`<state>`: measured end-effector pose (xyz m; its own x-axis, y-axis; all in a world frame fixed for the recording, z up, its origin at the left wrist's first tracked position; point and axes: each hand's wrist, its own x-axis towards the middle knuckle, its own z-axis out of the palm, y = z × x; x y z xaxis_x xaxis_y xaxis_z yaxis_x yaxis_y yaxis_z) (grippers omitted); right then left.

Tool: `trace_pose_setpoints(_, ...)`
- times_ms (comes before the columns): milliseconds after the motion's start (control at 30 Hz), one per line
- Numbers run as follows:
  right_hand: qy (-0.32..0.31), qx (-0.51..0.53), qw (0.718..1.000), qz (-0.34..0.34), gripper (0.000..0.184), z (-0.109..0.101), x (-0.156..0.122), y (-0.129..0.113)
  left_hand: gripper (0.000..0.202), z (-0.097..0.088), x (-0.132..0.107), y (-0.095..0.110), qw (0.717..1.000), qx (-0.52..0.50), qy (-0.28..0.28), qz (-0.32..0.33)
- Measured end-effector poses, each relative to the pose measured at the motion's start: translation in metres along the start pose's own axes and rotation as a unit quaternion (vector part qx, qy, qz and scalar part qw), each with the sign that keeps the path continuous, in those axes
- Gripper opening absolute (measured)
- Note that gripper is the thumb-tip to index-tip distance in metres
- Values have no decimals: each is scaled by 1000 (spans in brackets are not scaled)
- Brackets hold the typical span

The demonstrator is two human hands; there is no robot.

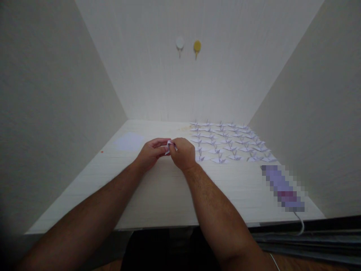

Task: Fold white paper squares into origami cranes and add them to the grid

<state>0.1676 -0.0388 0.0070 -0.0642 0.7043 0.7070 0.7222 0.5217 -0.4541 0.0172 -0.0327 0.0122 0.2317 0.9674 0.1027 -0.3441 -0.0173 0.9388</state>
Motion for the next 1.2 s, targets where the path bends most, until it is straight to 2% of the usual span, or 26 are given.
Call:
trace_pose_setpoints(267, 17, -23, 999, -30, 18, -3, 2, -4, 40, -1, 0, -2, 1000, 11, -8, 11)
trace_pose_setpoints(567, 21, -14, 999, -23, 20, -1, 0, -1, 39, -4, 2, -5, 1000, 11, -7, 14)
trace_pose_setpoints(733, 37, -26, 998, -33, 21, 0, 0, 1, 36, -4, 1, -2, 1000, 17, -4, 11)
trace_pose_setpoints(867, 52, 5, 998, -41, 19, 2, -1, 3, 33, -1, -1, 2, 999, 30, 14, 5)
trace_pose_setpoints(1067, 37, 121, 991, 47, 13, 3, 0, 3, 30, -3, 0, 4, 998, 50, 33, 13)
trace_pose_setpoints(1200, 38, 117, 990, 67, 11, 3, 0, 2, 28, -4, 1, 4, 997, 61, 51, 26)
